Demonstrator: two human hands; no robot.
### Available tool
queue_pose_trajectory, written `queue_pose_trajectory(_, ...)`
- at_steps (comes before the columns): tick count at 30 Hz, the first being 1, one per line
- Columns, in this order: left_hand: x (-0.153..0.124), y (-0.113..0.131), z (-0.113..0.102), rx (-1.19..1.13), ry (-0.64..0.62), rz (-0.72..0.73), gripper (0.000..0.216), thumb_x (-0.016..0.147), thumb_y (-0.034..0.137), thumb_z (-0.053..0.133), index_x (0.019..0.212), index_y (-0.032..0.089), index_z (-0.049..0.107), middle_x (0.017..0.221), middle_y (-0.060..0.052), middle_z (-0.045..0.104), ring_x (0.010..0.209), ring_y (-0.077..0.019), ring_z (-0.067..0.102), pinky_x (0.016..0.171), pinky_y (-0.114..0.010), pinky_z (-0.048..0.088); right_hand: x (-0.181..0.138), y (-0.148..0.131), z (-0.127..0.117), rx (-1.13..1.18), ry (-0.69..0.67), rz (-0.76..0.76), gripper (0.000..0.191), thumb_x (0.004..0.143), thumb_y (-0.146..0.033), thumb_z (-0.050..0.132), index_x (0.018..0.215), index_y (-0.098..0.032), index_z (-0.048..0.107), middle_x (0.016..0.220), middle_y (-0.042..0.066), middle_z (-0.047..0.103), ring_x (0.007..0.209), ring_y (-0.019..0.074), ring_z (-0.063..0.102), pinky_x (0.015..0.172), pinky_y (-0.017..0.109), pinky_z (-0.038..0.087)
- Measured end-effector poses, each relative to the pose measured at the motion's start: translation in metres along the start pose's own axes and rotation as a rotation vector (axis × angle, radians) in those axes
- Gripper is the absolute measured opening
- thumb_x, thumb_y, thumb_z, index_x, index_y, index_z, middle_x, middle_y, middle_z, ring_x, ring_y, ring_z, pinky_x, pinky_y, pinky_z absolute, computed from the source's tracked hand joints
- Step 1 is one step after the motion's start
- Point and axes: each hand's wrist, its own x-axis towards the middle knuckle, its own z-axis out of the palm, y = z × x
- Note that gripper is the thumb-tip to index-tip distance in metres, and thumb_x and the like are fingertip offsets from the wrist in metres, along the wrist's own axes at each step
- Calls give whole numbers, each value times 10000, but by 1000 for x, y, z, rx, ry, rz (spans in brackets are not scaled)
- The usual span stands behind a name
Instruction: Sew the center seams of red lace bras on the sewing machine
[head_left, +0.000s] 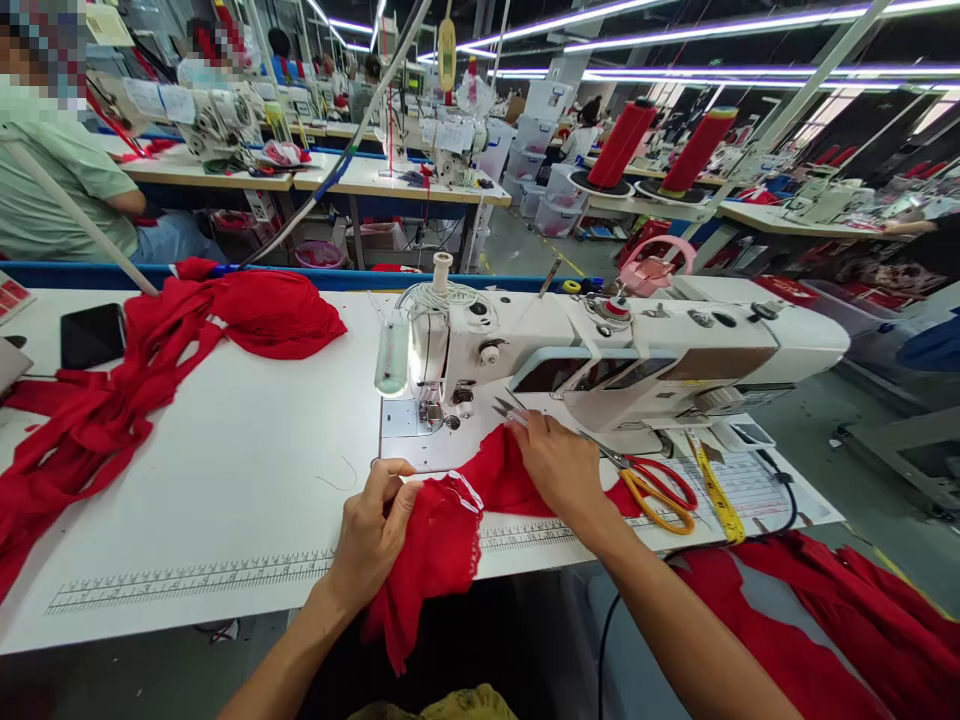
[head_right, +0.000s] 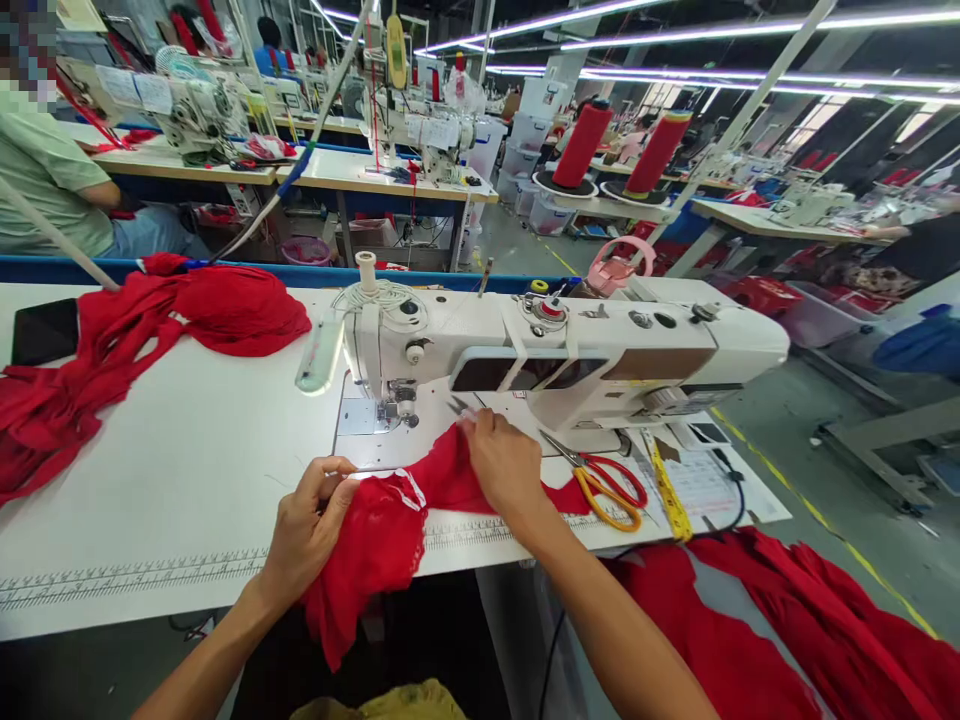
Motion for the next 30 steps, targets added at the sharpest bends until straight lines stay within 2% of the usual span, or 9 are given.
queue_pose_trajectory(4,1,-2,1,6,-45,2,163,934,360,543,1039,235,530,581,110,341,514,-104,373,542,-208,358,6,19,0,18,148,-21,257,993,-293,531,1094,-97,664,1007,188,702,933,314,643,699,356,433)
queue_pose_trajectory(6,1,-1,0,21,-59,1,156,934,349,550,1042,236,539,614,98,408,551,-106,427,580,-213,392,-4,15,-4,218,244,-206,256,1008,-287,500,1153,-147,658,1059,144,699,996,286,622,808,383,455)
queue_pose_trajectory(9,3,2,-6,63,-74,27,161,935,346,563,1057,242,573,640,86,479,564,-107,470,586,-218,413,-17,5,-4,499,209,-477,266,1028,-262,445,1175,-215,662,1067,83,698,1000,224,613,869,367,462)
queue_pose_trajectory(14,3,3,-23,199,-96,219,142,942,323,571,1018,245,661,857,21,705,733,-135,653,697,-243,497,-2,17,23,387,175,-297,293,1007,-210,445,1167,-209,690,1096,102,677,1029,258,590,879,405,463)
queue_pose_trajectory(20,4,17,-40,174,-133,284,180,960,323,535,924,242,692,854,6,727,762,-149,685,698,-243,533,29,52,50,324,121,-277,243,1011,-288,492,1096,-225,712,1066,79,684,1006,228,610,874,352,472)
queue_pose_trajectory(23,11,27,-70,191,-102,277,188,939,374,568,885,242,692,833,15,729,735,-149,678,653,-227,527,34,63,56,313,120,-284,236,1002,-263,498,1091,-209,711,1095,99,687,1023,244,607,886,360,473)
queue_pose_trajectory(25,19,32,-101,269,7,305,196,927,410,585,902,246,688,855,21,733,751,-151,677,664,-222,523,36,68,59,313,130,-287,260,990,-194,480,1114,-196,708,1103,115,688,1038,255,599,899,365,475)
queue_pose_trajectory(28,39,39,-154,522,144,416,217,948,420,557,986,256,694,922,38,724,802,-134,662,761,-224,505,37,73,65,332,160,-290,322,974,-131,441,1146,-197,704,1117,126,687,1061,255,589,923,368,478)
queue_pose_trajectory(30,57,51,-183,733,287,513,230,978,381,522,1007,238,700,929,32,706,793,-120,636,735,-218,472,37,75,66,361,190,-288,330,970,-135,435,1139,-207,709,1128,127,687,1070,254,587,920,372,487)
